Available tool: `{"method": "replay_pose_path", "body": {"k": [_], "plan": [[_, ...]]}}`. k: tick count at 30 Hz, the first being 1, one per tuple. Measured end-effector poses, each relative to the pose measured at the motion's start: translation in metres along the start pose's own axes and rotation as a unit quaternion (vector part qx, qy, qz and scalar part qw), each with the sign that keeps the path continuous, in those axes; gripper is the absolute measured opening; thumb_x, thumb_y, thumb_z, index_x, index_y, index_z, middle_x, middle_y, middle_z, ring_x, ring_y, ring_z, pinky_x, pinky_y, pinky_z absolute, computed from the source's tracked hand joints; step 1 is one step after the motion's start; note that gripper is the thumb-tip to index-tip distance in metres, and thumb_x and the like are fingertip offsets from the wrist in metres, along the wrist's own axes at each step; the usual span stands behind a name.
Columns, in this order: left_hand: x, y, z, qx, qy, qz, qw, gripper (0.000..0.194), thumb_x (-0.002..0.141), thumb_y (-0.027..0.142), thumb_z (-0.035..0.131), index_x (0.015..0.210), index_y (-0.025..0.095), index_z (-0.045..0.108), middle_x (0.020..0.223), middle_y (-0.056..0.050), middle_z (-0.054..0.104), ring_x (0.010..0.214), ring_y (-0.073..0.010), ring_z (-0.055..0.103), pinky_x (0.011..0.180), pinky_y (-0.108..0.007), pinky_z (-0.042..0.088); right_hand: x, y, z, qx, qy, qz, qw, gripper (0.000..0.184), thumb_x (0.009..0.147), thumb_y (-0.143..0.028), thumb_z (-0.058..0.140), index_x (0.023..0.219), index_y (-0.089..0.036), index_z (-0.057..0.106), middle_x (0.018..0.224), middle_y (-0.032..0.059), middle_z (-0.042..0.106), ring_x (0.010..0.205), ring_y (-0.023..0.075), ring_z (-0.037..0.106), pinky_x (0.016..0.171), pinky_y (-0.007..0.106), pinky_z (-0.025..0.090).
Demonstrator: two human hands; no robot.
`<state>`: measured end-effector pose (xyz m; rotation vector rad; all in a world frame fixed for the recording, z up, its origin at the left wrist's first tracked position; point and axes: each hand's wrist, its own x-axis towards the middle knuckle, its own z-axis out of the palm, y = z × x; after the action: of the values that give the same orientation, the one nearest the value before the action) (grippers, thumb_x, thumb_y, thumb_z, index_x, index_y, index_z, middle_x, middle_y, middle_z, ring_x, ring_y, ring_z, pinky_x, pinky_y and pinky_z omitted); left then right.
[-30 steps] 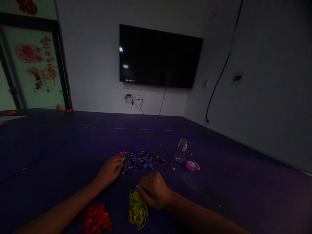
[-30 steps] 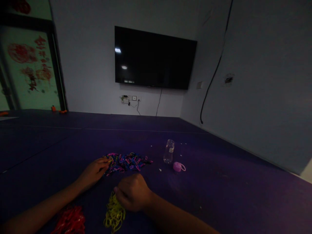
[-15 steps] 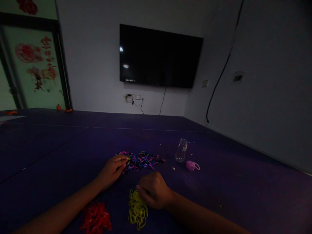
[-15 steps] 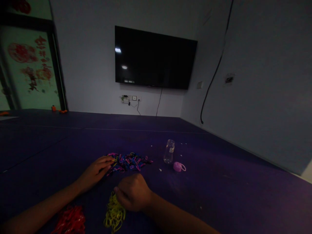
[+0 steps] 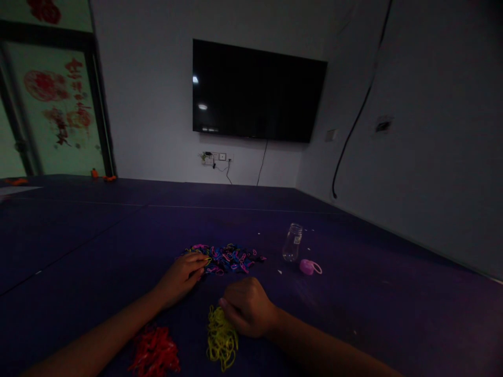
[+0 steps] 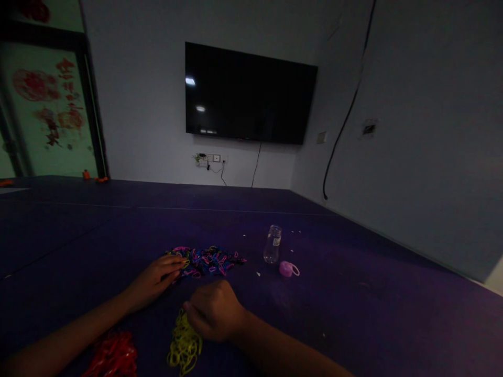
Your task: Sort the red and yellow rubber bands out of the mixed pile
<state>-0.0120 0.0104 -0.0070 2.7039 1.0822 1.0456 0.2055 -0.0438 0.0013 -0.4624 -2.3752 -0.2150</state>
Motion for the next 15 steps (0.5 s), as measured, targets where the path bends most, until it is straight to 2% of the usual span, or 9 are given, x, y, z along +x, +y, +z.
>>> {"method": "replay_pose_path", "body": {"k": [7, 15], "plan": [[0.0007, -0.0021, 0.0019, 0.012, -0.037, -0.014, 0.999, 0.03, 0.087, 0.022, 0.046, 0.107, 0.024, 0.067, 0.109, -0.005, 0.068, 0.107, -0.022, 0.057, 0.095, -0.042, 0.043, 0.0005, 0.0003, -0.0002, 0.0, -0.002, -0.005, 1.0, 0.04, 0.093, -0.023, 0.027, 0.055, -0.019, 0.041, 0.049, -0.0013, 0.043, 0.043, 0.0098, 0.036, 0.043, 0.026, 0.023], [-0.0001, -0.0042, 0.0037, 0.036, -0.047, -0.041, 0.997, 0.03, 0.087, 0.022, 0.046, 0.107, 0.022, 0.068, 0.111, -0.007, 0.067, 0.107, -0.0229, 0.057, 0.095, -0.043, 0.043, 0.0004, -0.0003, -0.0002, -0.009, -0.007, -0.004, 1.0, 0.04, 0.093, -0.023, 0.027, 0.055, -0.019, 0.041, 0.049, -0.0021, 0.042, 0.042, 0.0094, 0.034, 0.044, 0.027, 0.022]]}}
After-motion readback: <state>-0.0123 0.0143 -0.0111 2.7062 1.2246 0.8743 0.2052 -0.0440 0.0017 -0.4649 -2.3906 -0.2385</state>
